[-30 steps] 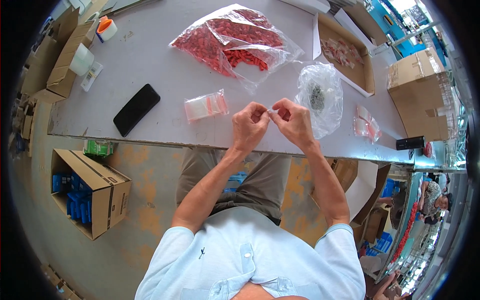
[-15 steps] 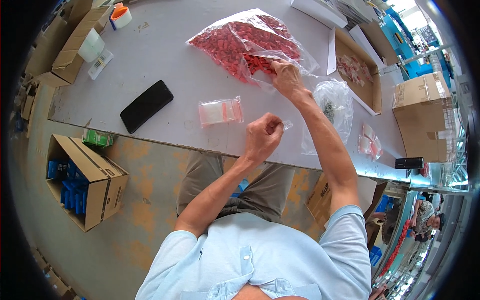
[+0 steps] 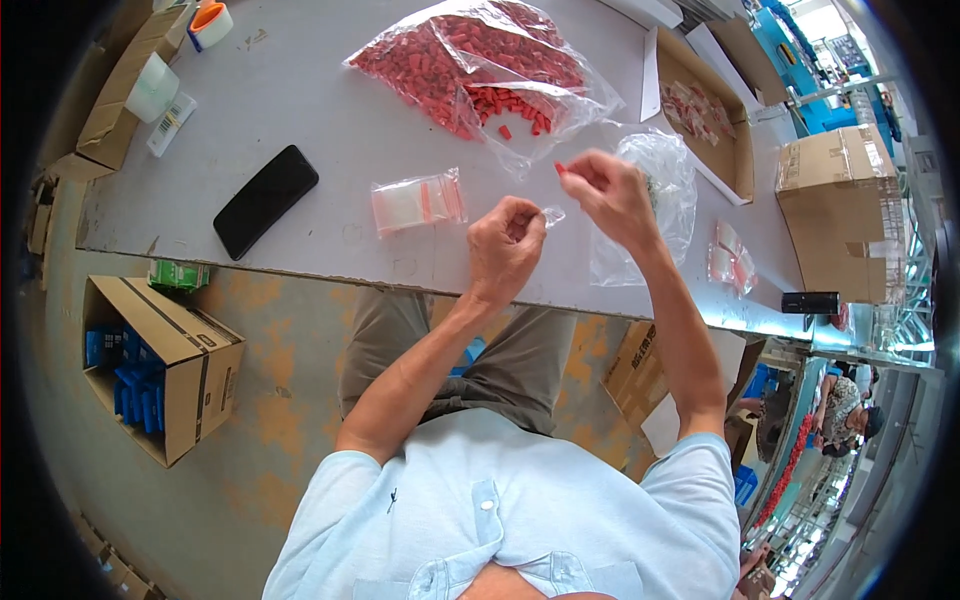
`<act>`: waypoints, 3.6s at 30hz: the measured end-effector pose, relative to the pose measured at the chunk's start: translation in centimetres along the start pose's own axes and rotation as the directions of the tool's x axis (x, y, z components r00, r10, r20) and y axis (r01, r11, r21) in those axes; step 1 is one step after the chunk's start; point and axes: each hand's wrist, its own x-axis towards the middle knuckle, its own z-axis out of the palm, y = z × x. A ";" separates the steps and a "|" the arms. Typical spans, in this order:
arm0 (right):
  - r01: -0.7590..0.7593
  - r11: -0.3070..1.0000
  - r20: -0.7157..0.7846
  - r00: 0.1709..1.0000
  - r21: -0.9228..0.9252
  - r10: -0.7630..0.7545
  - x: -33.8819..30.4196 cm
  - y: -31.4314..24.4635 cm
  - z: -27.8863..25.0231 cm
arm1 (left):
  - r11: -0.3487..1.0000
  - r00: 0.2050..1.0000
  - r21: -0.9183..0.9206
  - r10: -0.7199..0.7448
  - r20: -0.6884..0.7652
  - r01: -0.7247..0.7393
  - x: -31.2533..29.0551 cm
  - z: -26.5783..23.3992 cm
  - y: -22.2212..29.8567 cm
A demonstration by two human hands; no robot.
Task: The person sorts small metal components by hand, placing them into individual plastic ziplock bags.
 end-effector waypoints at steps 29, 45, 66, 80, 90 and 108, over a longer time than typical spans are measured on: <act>0.254 0.915 0.122 0.966 -0.313 -0.227 9.1 0.1 4.8 | 0.998 0.997 0.013 0.066 0.033 -0.067 -0.1 -0.5 -0.5; 0.345 0.938 -0.256 0.911 0.044 -0.323 -5.0 -0.2 1.1 | 0.997 0.997 -0.027 -0.064 0.051 0.066 0.2 -0.3 0.3; 0.061 0.935 -0.071 0.993 -0.349 -0.091 -5.1 -0.3 2.9 | 0.988 0.993 0.103 0.107 0.057 -0.112 0.1 -0.2 -0.2; 0.221 0.966 -0.091 0.973 0.130 -0.211 -7.1 2.8 2.3 | 0.945 0.920 -0.085 -0.284 0.269 0.317 0.7 -2.5 2.4; 0.004 0.875 -0.052 0.998 0.485 0.024 -8.2 4.3 3.4 | 0.994 0.960 0.068 -0.105 0.258 0.090 0.0 -3.1 3.3; -0.017 0.832 -0.013 0.999 0.555 0.030 -9.4 2.5 3.3 | 0.993 0.904 0.065 -0.113 0.412 0.095 -0.6 -3.4 3.0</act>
